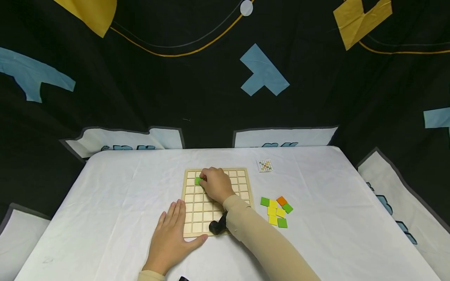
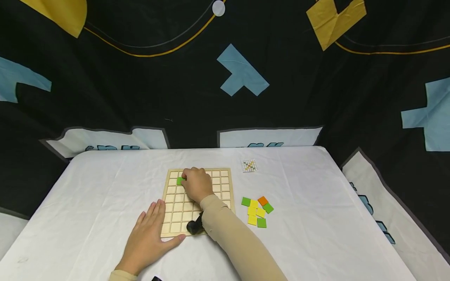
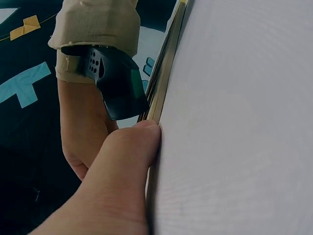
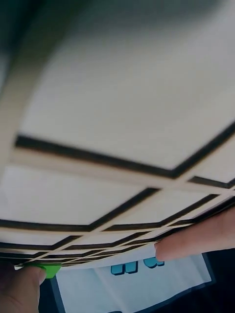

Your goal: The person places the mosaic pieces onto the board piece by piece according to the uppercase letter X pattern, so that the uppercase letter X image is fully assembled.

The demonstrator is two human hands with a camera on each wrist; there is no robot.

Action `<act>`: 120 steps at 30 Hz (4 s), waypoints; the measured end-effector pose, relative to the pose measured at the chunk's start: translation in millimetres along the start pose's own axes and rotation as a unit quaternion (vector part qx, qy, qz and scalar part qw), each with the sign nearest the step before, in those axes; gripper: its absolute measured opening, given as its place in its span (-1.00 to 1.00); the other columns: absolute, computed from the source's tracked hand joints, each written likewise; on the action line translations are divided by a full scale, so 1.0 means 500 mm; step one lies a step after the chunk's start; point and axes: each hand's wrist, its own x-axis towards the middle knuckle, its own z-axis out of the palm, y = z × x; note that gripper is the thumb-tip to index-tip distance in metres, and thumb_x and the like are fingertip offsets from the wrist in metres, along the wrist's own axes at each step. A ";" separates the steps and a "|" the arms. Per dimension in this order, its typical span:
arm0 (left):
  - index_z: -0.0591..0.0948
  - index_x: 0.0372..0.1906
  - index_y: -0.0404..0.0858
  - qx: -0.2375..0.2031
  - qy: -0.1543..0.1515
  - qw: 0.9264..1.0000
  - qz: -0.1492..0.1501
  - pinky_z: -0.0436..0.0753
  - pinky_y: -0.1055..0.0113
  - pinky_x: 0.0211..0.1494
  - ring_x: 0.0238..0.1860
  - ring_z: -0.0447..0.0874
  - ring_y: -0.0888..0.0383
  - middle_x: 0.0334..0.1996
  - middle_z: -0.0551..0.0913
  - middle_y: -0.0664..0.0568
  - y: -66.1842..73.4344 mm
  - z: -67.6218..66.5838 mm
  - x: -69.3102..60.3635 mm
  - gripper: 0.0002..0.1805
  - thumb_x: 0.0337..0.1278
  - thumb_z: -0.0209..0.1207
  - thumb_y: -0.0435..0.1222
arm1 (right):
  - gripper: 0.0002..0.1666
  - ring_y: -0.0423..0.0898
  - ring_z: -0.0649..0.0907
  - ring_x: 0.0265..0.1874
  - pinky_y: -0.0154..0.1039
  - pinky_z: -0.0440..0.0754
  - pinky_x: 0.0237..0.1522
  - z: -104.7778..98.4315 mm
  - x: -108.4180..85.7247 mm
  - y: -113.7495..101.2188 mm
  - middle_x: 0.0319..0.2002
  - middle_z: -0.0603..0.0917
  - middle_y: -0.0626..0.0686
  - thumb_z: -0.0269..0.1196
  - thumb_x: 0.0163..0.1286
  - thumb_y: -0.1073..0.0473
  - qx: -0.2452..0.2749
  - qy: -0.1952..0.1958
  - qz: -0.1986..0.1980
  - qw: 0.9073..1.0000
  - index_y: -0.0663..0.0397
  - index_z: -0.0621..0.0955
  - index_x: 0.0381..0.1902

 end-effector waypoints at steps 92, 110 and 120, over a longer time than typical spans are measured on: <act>0.09 0.54 -0.39 -0.002 -0.018 1.000 -0.009 0.00 -0.06 0.61 0.59 0.02 -0.12 0.57 0.08 -0.18 0.002 -0.002 0.004 0.34 -0.09 0.07 0.54 | -0.85 -0.26 0.55 -0.39 -0.36 0.53 -0.32 -0.038 -0.070 0.037 -0.36 0.62 -0.17 0.36 0.33 0.06 0.089 -0.012 0.013 0.996 -0.12 0.68 -0.16; 0.07 0.54 -0.39 0.004 -0.022 1.000 -0.012 0.00 -0.08 0.61 0.59 0.01 -0.13 0.57 0.07 -0.19 0.001 -0.002 0.001 0.35 -0.10 0.03 0.57 | -0.82 -0.14 0.65 -0.17 -0.27 0.68 -0.14 -0.042 -0.089 0.040 -0.18 0.68 -0.12 0.34 0.35 0.08 0.026 -0.029 -0.045 0.998 -0.08 0.76 -0.12; 0.08 0.54 -0.40 0.001 -0.012 1.000 -0.009 0.04 -0.09 0.59 0.58 0.04 -0.16 0.56 0.10 -0.21 0.002 -0.002 0.000 0.35 -0.11 0.07 0.55 | -0.73 -0.16 0.62 -0.24 -0.19 0.64 -0.15 -0.121 -0.147 0.088 -0.23 0.68 -0.09 0.34 0.35 0.11 0.019 -0.038 -0.030 0.999 -0.05 0.70 0.00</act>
